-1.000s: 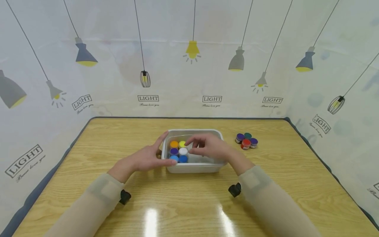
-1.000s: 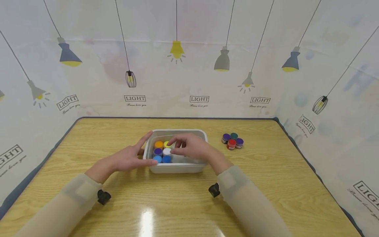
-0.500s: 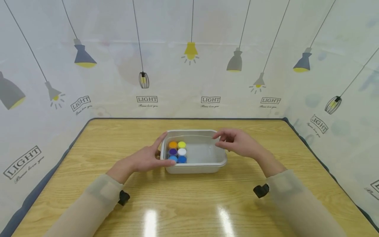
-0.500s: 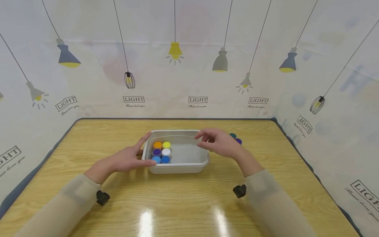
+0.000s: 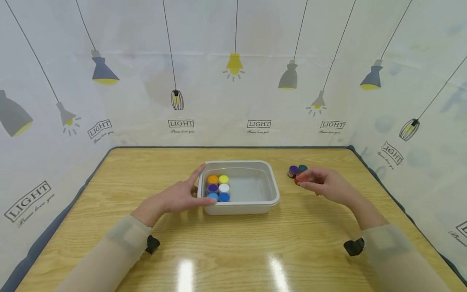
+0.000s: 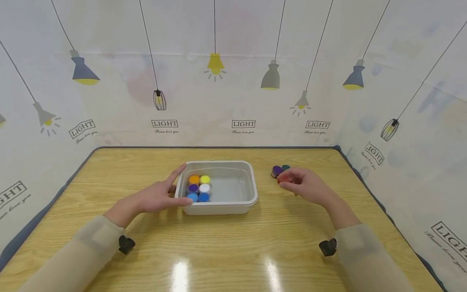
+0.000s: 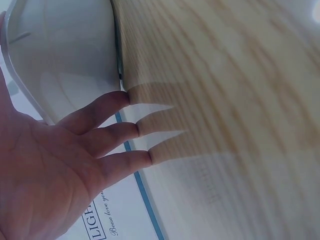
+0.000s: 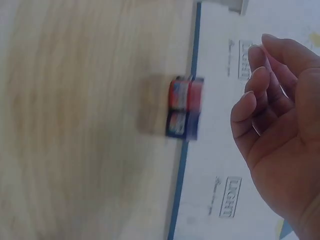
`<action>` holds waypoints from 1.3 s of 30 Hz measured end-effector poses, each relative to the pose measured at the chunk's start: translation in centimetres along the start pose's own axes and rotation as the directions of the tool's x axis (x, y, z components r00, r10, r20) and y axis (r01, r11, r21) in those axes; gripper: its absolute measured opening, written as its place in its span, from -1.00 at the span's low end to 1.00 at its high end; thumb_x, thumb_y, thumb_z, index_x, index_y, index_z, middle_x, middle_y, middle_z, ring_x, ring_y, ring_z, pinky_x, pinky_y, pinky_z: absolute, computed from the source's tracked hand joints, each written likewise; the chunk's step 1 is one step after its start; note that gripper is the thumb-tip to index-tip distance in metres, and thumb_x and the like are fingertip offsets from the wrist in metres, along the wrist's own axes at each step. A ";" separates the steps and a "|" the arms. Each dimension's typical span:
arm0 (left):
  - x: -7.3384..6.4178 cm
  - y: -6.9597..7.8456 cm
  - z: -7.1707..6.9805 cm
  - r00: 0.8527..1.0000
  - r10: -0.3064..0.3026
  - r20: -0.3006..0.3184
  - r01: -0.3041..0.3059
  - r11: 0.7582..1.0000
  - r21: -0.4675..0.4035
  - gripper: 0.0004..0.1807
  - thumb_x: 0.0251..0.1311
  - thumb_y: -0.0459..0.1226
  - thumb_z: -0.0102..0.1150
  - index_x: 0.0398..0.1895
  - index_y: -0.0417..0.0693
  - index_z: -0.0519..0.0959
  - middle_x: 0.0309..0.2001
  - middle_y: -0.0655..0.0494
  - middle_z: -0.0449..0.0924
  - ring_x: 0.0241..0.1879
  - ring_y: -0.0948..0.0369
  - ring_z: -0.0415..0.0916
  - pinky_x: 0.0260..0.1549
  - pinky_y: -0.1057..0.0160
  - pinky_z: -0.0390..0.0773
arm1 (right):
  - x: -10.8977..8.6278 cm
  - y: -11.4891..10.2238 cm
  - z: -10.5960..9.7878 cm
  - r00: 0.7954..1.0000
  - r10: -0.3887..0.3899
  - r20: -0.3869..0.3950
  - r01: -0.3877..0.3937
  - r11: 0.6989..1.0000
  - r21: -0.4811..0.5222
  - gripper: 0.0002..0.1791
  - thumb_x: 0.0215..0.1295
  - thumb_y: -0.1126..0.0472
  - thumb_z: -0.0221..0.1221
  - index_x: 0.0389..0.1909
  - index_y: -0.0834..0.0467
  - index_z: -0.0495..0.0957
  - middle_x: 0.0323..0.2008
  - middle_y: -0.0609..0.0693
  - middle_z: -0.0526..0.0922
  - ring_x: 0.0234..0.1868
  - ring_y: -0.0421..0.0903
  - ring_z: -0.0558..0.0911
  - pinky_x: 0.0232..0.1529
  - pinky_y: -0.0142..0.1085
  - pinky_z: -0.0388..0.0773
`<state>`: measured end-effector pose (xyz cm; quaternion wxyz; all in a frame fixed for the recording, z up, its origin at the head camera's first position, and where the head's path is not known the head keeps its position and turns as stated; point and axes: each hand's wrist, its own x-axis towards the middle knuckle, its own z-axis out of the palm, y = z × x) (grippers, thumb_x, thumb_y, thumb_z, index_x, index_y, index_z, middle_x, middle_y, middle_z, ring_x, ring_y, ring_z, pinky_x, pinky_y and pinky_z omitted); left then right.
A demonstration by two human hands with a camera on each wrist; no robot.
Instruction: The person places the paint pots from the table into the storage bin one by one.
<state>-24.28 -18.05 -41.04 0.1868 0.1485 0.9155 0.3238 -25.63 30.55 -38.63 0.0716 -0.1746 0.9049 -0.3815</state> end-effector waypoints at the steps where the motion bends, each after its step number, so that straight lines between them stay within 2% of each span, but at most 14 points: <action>1: 0.0 0.0 0.0 1.000 0.001 0.001 -0.001 1.000 -0.001 0.40 0.21 0.51 0.31 0.81 0.53 -0.48 0.53 -0.33 0.49 0.46 -0.22 0.54 0.46 -0.37 0.46 | -0.2 0.5 -0.2 1.000 0.013 -0.003 -0.013 1.000 -0.008 -0.67 0.61 0.04 0.32 0.19 0.15 0.71 -0.08 0.22 0.74 -0.32 -0.09 0.59 -0.31 -0.23 0.64; 5: 0.0 -0.2 0.1 1.000 0.006 0.003 -0.006 1.000 -0.006 0.40 0.22 0.50 0.31 0.81 0.52 -0.47 0.52 -0.31 0.51 0.45 -0.19 0.55 0.46 -0.35 0.47 | -0.9 2.4 -0.8 0.999 0.047 -0.015 -0.048 0.998 -0.030 -0.63 0.62 0.04 0.30 0.25 0.18 0.69 -0.15 0.26 0.69 -0.42 -0.12 0.53 -0.39 -0.25 0.57; 9: 0.0 -0.3 0.1 1.000 0.007 0.006 -0.007 1.000 -0.008 0.40 0.22 0.50 0.31 0.81 0.51 -0.47 0.53 -0.31 0.50 0.46 -0.19 0.54 0.46 -0.36 0.46 | -1.2 3.9 -1.3 0.996 0.083 -0.021 -0.084 0.995 -0.047 -0.62 0.64 0.05 0.27 0.29 0.18 0.66 -0.16 0.25 0.69 -0.43 -0.05 0.55 -0.41 -0.24 0.55; 13: 0.0 -0.3 0.3 1.000 0.008 0.007 -0.008 1.000 -0.001 0.40 0.21 0.52 0.30 0.81 0.52 -0.47 0.53 -0.31 0.50 0.46 -0.19 0.55 0.46 -0.36 0.46 | -0.7 5.1 -1.6 0.992 0.120 -0.037 -0.122 0.991 -0.052 -0.61 0.65 0.08 0.27 0.33 0.16 0.64 -0.14 0.22 0.71 -0.41 0.05 0.59 -0.40 -0.20 0.57; 17: 0.0 -0.3 0.4 1.000 0.012 0.006 -0.012 1.000 0.004 0.41 0.20 0.53 0.30 0.81 0.52 -0.48 0.53 -0.31 0.50 0.45 -0.20 0.55 0.48 -0.35 0.45 | 0.0 6.0 -1.9 0.989 0.132 -0.062 -0.137 0.988 -0.072 -0.56 0.66 0.08 0.25 0.40 0.17 0.59 -0.12 0.19 0.73 -0.41 0.05 0.60 -0.41 -0.20 0.54; 23: 0.2 -0.3 0.6 1.000 0.015 0.001 -0.015 1.000 0.007 0.42 0.18 0.54 0.31 0.81 0.53 -0.47 0.52 -0.32 0.50 0.45 -0.21 0.55 0.49 -0.35 0.44 | 1.2 7.0 -2.1 0.984 0.167 -0.055 -0.172 0.981 -0.094 -0.41 0.66 -0.06 0.24 0.51 0.16 0.49 -0.10 0.19 0.73 -0.44 0.02 0.59 -0.43 -0.22 0.48; 29: 0.3 -0.4 0.5 1.000 0.011 0.008 -0.011 1.000 0.007 0.41 0.19 0.54 0.30 0.80 0.53 -0.48 0.53 -0.32 0.49 0.47 -0.21 0.53 0.51 -0.36 0.41 | 2.4 7.5 -1.8 0.978 0.203 -0.052 -0.208 0.967 -0.146 -0.33 0.62 -0.19 0.26 0.51 0.15 0.49 -0.07 0.17 0.74 -0.40 -0.01 0.62 -0.34 -0.21 0.52; 39: 0.3 -0.3 0.1 1.000 0.011 -0.004 -0.011 1.000 0.023 0.41 0.18 0.55 0.29 0.79 0.57 -0.49 0.57 -0.35 0.43 0.49 -0.26 0.50 0.51 -0.38 0.40 | 2.7 7.5 -2.3 0.976 0.211 -0.048 -0.216 0.965 -0.145 -0.42 0.63 -0.08 0.27 0.48 0.15 0.52 -0.09 0.17 0.73 -0.37 -0.02 0.63 -0.34 -0.23 0.54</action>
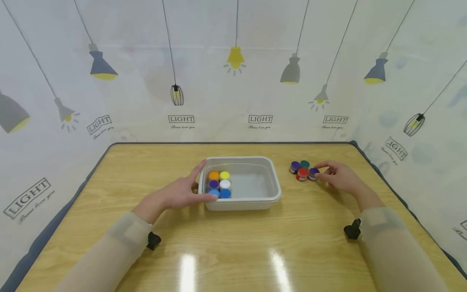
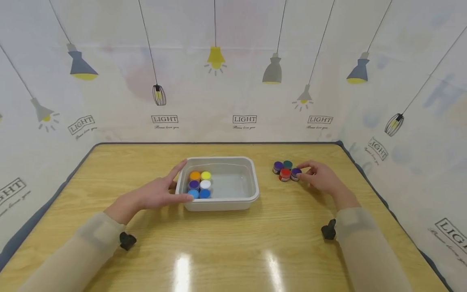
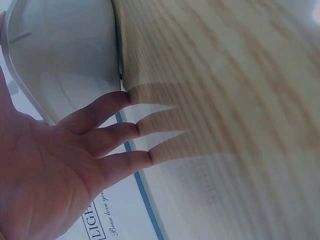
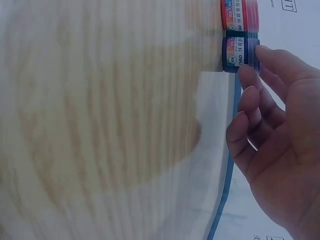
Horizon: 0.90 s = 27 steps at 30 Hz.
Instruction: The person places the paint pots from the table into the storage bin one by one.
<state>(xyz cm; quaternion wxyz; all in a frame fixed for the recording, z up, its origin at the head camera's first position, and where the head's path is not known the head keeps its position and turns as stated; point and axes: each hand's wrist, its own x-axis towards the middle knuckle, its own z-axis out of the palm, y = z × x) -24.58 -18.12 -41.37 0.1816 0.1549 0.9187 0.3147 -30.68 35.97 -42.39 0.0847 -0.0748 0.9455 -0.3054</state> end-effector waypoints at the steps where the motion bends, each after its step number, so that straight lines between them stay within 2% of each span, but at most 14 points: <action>1: -0.1 0.0 0.0 1.000 -0.004 -0.001 0.004 1.000 0.002 0.41 0.17 0.56 0.29 0.79 0.58 -0.49 0.57 -0.34 0.42 0.49 -0.26 0.49 0.51 -0.38 0.40 | 0.0 0.0 -0.1 1.000 0.001 0.002 -0.001 1.000 -0.006 -0.40 0.63 -0.10 0.27 0.48 0.16 0.51 -0.09 0.17 0.73 -0.36 -0.02 0.64 -0.33 -0.23 0.55; 7: 0.0 0.4 -0.5 1.000 -0.006 0.003 0.006 1.000 -0.009 0.41 0.17 0.56 0.30 0.79 0.61 -0.49 0.56 -0.30 0.46 0.48 -0.20 0.51 0.51 -0.36 0.41 | 0.0 0.0 -0.4 1.000 0.012 -0.011 -0.013 0.999 -0.031 -0.27 0.57 -0.21 0.30 0.50 0.20 0.46 -0.02 0.21 0.73 -0.33 -0.04 0.64 -0.32 -0.23 0.56; 16: 0.3 0.8 -0.6 1.000 -0.002 0.007 0.003 1.000 -0.017 0.41 0.16 0.55 0.32 0.78 0.63 -0.49 0.53 -0.28 0.50 0.45 -0.17 0.54 0.48 -0.33 0.46 | -0.7 -0.5 -0.7 0.999 0.016 -0.042 -0.017 1.000 -0.025 -0.25 0.53 -0.27 0.32 0.46 0.17 0.49 0.01 0.19 0.69 -0.28 -0.02 0.65 -0.33 -0.24 0.58; 22: 0.1 0.4 -0.5 1.000 -0.014 -0.001 0.014 1.000 -0.017 0.41 0.15 0.56 0.32 0.78 0.66 -0.48 0.55 -0.29 0.47 0.47 -0.20 0.52 0.50 -0.36 0.42 | -1.8 -1.9 -1.7 0.997 -0.042 -0.072 0.042 0.999 -0.013 -0.28 0.53 -0.28 0.32 0.46 0.11 0.51 0.02 0.14 0.69 -0.26 -0.02 0.63 -0.30 -0.20 0.63; 27: -0.3 0.0 0.0 1.000 -0.009 -0.003 0.009 1.000 -0.018 0.41 0.16 0.55 0.31 0.79 0.60 -0.48 0.57 -0.30 0.45 0.49 -0.24 0.50 0.52 -0.39 0.38 | -2.8 -3.6 -1.6 0.993 -0.098 -0.071 0.099 0.995 0.000 -0.38 0.53 -0.23 0.34 0.40 0.06 0.57 0.00 0.11 0.69 -0.26 -0.07 0.63 -0.25 -0.16 0.70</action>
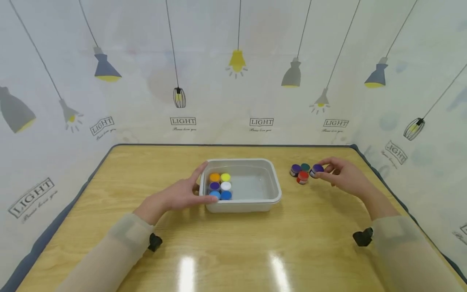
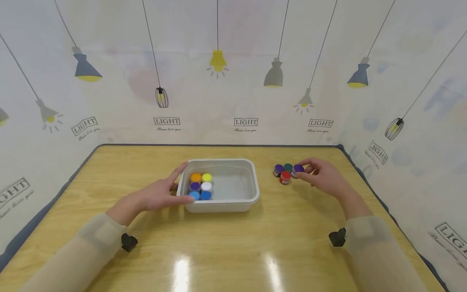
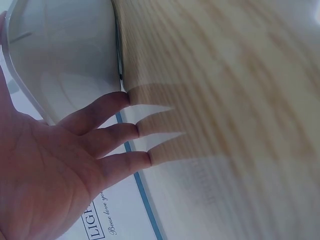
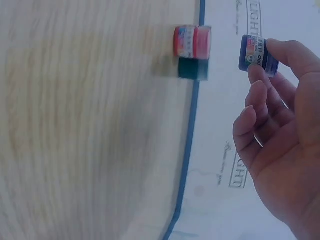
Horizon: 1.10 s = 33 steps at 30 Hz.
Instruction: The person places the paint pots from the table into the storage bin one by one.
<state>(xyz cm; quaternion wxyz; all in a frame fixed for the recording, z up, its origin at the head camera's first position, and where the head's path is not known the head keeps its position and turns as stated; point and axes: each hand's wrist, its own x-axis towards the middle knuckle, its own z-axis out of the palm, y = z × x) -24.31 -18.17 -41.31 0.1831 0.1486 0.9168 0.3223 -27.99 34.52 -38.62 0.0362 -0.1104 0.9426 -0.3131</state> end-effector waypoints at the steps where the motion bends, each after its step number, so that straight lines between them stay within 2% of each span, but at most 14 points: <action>1: 0.0 0.0 0.2 1.000 0.001 0.001 -0.001 1.000 -0.001 0.41 0.16 0.55 0.32 0.79 0.60 -0.47 0.56 -0.30 0.46 0.49 -0.23 0.50 0.52 -0.38 0.38 | -0.2 -0.4 0.1 1.000 -0.007 0.002 0.007 1.000 0.001 -0.39 0.53 -0.22 0.35 0.39 0.05 0.58 -0.01 0.10 0.69 -0.27 -0.07 0.63 -0.26 -0.18 0.69; 9: -0.1 -0.2 0.6 1.000 0.013 0.002 -0.013 1.000 0.007 0.41 0.18 0.53 0.32 0.81 0.54 -0.46 0.50 -0.31 0.53 0.44 -0.20 0.57 0.48 -0.34 0.46 | -0.3 -4.0 1.5 0.996 -0.084 0.013 0.084 0.996 0.039 -0.49 0.52 -0.15 0.38 0.32 0.00 0.63 -0.08 0.06 0.72 -0.34 -0.10 0.60 -0.36 -0.27 0.56; 15: -0.1 -0.2 0.3 1.000 0.014 0.002 -0.014 1.000 0.005 0.40 0.18 0.54 0.32 0.80 0.57 -0.46 0.52 -0.31 0.51 0.46 -0.20 0.55 0.49 -0.36 0.44 | 0.5 -7.0 2.4 0.990 -0.134 0.042 0.129 0.986 0.109 -0.55 0.49 -0.11 0.42 0.27 -0.03 0.65 -0.16 0.05 0.77 -0.29 -0.08 0.74 -0.24 -0.27 0.68; 19: -0.1 -0.3 0.1 1.000 0.021 -0.005 -0.021 1.000 0.009 0.40 0.19 0.53 0.31 0.80 0.56 -0.46 0.52 -0.34 0.50 0.45 -0.22 0.55 0.48 -0.36 0.45 | 1.4 -8.7 3.4 0.982 -0.179 0.054 0.169 0.974 0.152 -0.58 0.47 -0.06 0.45 0.23 -0.02 0.67 -0.20 0.06 0.73 -0.37 -0.06 0.67 -0.34 -0.27 0.66; 22: 0.0 -0.3 0.1 1.000 0.020 -0.002 -0.020 1.000 0.006 0.40 0.18 0.54 0.31 0.80 0.56 -0.46 0.52 -0.34 0.50 0.46 -0.23 0.55 0.48 -0.35 0.46 | 2.1 -9.9 4.2 0.975 -0.217 0.054 0.207 0.968 0.141 -0.60 0.45 -0.02 0.47 0.21 -0.01 0.69 -0.21 0.04 0.71 -0.41 -0.08 0.59 -0.40 -0.30 0.57; 26: 0.0 -0.1 0.0 1.000 0.021 0.001 -0.021 1.000 0.005 0.41 0.18 0.54 0.30 0.80 0.55 -0.46 0.54 -0.35 0.47 0.47 -0.24 0.53 0.48 -0.36 0.44 | 2.7 -11.4 5.1 0.965 -0.255 0.052 0.249 0.963 0.103 -0.62 0.43 0.03 0.49 0.19 -0.01 0.71 -0.21 -0.01 0.73 -0.40 -0.10 0.57 -0.38 -0.32 0.50; 33: 0.1 0.0 -0.1 1.000 0.015 0.005 -0.015 1.000 0.017 0.40 0.21 0.54 0.29 0.81 0.52 -0.48 0.54 -0.35 0.47 0.47 -0.26 0.52 0.49 -0.39 0.42 | 3.9 -13.3 7.1 0.956 -0.276 0.101 0.266 0.959 0.095 -0.58 0.44 0.04 0.47 0.23 0.05 0.69 -0.17 0.01 0.73 -0.30 -0.05 0.59 -0.30 -0.29 0.54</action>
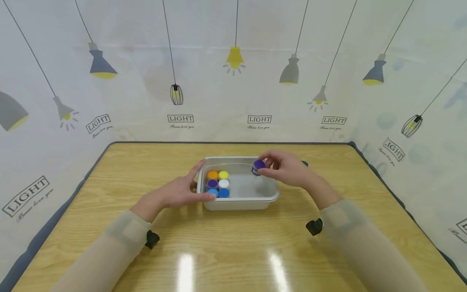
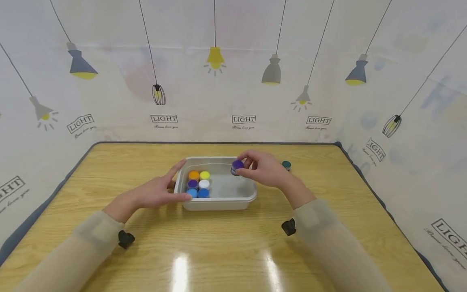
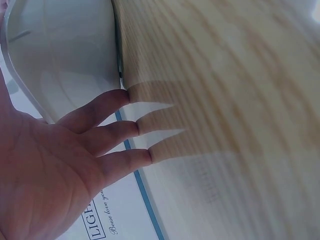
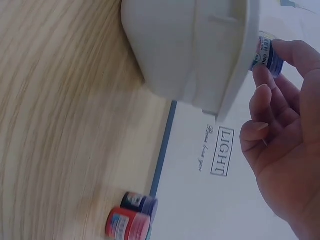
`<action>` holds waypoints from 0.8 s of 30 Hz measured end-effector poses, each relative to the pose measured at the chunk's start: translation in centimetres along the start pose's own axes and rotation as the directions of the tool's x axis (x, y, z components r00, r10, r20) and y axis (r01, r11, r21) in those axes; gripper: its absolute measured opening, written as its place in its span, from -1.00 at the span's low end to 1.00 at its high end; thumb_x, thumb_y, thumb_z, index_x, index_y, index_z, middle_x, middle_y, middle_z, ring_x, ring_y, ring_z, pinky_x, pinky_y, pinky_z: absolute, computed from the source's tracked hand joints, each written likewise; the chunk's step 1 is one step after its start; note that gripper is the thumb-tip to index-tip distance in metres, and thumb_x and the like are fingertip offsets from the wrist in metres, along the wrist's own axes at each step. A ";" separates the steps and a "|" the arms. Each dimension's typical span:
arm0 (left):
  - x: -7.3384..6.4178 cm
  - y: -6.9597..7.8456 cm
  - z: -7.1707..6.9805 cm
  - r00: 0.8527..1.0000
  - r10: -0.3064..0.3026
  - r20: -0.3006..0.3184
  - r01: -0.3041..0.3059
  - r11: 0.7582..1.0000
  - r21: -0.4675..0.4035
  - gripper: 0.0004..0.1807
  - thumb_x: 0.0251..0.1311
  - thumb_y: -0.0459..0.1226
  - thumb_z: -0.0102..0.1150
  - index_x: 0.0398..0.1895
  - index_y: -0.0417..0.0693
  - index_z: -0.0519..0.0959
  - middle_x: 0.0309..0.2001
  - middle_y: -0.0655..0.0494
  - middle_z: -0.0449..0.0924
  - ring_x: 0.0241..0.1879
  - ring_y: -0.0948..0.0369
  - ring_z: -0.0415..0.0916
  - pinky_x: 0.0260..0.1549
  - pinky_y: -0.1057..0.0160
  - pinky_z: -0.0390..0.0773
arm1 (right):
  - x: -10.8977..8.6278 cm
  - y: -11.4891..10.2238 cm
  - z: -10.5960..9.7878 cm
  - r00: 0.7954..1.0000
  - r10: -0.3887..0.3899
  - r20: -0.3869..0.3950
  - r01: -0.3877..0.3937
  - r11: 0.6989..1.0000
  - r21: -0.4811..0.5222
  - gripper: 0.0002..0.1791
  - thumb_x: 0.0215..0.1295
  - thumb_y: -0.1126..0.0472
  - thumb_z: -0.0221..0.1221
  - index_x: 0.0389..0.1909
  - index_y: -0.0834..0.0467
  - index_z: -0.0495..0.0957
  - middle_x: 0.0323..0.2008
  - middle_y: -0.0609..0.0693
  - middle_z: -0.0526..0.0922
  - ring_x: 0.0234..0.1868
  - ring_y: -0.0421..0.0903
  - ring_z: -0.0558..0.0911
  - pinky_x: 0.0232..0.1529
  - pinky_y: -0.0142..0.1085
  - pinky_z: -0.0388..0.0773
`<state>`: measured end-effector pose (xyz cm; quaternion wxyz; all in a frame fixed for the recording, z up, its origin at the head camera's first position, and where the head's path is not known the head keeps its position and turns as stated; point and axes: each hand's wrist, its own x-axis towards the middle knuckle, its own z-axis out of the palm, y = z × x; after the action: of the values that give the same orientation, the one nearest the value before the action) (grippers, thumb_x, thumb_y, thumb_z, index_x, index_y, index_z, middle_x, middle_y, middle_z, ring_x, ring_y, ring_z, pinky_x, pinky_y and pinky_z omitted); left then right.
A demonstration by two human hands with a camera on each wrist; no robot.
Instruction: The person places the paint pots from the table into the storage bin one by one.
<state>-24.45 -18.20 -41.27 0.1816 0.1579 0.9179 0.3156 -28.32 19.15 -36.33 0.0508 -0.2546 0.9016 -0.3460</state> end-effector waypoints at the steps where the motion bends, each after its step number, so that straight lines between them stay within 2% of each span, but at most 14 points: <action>1: 0.0 0.0 0.0 1.000 0.002 -0.001 -0.002 1.000 0.000 0.40 0.21 0.53 0.28 0.81 0.52 -0.48 0.54 -0.35 0.47 0.47 -0.26 0.52 0.49 -0.39 0.42 | 0.3 -0.2 0.3 1.000 0.002 0.006 -0.002 1.000 0.009 -0.58 0.44 0.05 0.47 0.23 0.05 0.69 -0.17 0.01 0.72 -0.29 -0.04 0.59 -0.28 -0.28 0.55; 7: 0.0 0.0 0.0 1.000 0.014 -0.004 -0.014 1.000 0.002 0.40 0.21 0.54 0.28 0.81 0.52 -0.48 0.52 -0.37 0.49 0.45 -0.26 0.54 0.48 -0.38 0.43 | 1.9 -1.0 2.1 1.000 -0.011 0.027 0.011 1.000 0.009 -0.58 0.44 0.03 0.47 0.24 0.02 0.68 -0.17 -0.01 0.69 -0.23 -0.03 0.59 -0.20 -0.23 0.58; 12: -0.1 0.1 0.0 1.000 0.006 0.000 -0.006 1.000 0.001 0.40 0.19 0.56 0.27 0.81 0.54 -0.46 0.52 -0.35 0.49 0.45 -0.24 0.54 0.48 -0.38 0.44 | 3.1 -1.4 3.2 0.999 -0.011 0.053 0.012 0.999 -0.031 -0.59 0.46 -0.02 0.44 0.23 -0.01 0.67 -0.14 -0.03 0.70 -0.18 -0.04 0.61 -0.13 -0.21 0.61; 19: -0.2 0.3 -0.1 1.000 0.002 -0.006 -0.002 1.000 0.003 0.39 0.21 0.54 0.28 0.82 0.50 -0.45 0.53 -0.36 0.48 0.44 -0.25 0.54 0.46 -0.39 0.45 | 4.2 -1.7 3.9 0.995 -0.006 0.104 0.009 1.000 -0.027 -0.61 0.50 0.00 0.41 0.25 -0.02 0.66 -0.11 -0.05 0.71 -0.13 -0.04 0.62 -0.08 -0.19 0.64; 24: -0.2 0.2 0.0 1.000 0.003 -0.006 -0.003 1.000 -0.009 0.39 0.22 0.53 0.28 0.81 0.50 -0.45 0.52 -0.35 0.49 0.43 -0.24 0.56 0.46 -0.39 0.45 | 4.7 -1.4 4.3 0.995 -0.007 0.101 0.009 1.000 -0.017 -0.64 0.49 0.01 0.42 0.22 -0.04 0.67 -0.15 -0.05 0.69 -0.15 -0.03 0.62 -0.10 -0.19 0.62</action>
<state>-24.29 -18.15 -41.07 0.1788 0.1575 0.9168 0.3204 -30.63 13.40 -38.28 0.0929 -0.2759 0.8997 -0.3252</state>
